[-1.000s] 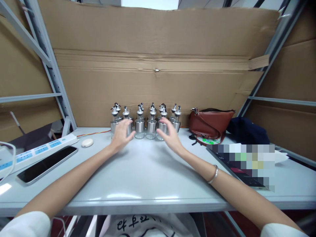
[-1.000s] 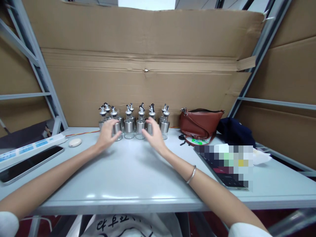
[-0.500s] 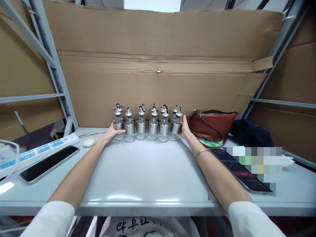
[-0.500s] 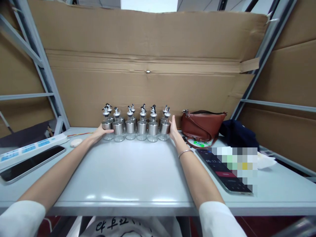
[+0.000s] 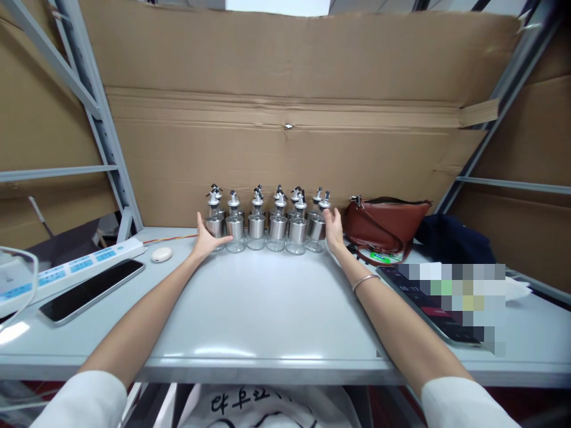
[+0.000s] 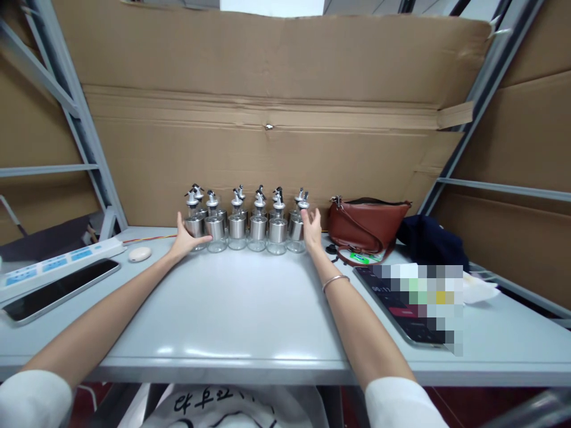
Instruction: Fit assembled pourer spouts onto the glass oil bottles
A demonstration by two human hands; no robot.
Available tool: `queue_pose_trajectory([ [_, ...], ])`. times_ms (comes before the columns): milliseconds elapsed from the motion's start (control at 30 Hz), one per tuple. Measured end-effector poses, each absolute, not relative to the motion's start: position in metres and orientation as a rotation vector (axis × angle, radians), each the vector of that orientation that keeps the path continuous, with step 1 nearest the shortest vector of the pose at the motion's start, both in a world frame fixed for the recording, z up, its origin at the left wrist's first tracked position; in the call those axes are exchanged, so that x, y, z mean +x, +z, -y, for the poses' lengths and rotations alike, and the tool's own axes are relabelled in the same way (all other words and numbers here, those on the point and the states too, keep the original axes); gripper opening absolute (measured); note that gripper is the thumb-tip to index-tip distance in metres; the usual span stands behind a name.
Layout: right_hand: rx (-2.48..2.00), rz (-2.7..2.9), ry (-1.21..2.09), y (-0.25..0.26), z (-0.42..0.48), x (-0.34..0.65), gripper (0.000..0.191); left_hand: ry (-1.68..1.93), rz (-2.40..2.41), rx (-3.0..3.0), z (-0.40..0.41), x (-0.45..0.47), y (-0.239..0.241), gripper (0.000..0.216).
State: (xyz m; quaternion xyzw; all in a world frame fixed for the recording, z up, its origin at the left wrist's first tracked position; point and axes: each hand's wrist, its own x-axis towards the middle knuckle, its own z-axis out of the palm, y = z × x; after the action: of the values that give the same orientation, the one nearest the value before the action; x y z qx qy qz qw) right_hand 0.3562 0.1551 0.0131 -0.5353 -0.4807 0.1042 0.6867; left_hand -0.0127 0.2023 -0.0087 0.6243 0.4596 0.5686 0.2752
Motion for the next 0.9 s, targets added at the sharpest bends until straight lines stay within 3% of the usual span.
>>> queue_pose_trajectory([
  [100,-1.194,1.106,0.223,0.015,-0.148,0.344,0.123,1.606,-1.257,1.739,-0.203,-0.009,-0.011,0.141],
  [200,-1.203,1.167,0.169,0.017,-0.145,0.334,0.137,1.632,-1.247,1.781,-0.202,-0.006,-0.012,0.135],
  [900,-1.279,1.195,0.009,0.007,-0.144,0.334,0.099,1.550,-1.226,1.845,-0.208,-0.012,-0.015,0.116],
])
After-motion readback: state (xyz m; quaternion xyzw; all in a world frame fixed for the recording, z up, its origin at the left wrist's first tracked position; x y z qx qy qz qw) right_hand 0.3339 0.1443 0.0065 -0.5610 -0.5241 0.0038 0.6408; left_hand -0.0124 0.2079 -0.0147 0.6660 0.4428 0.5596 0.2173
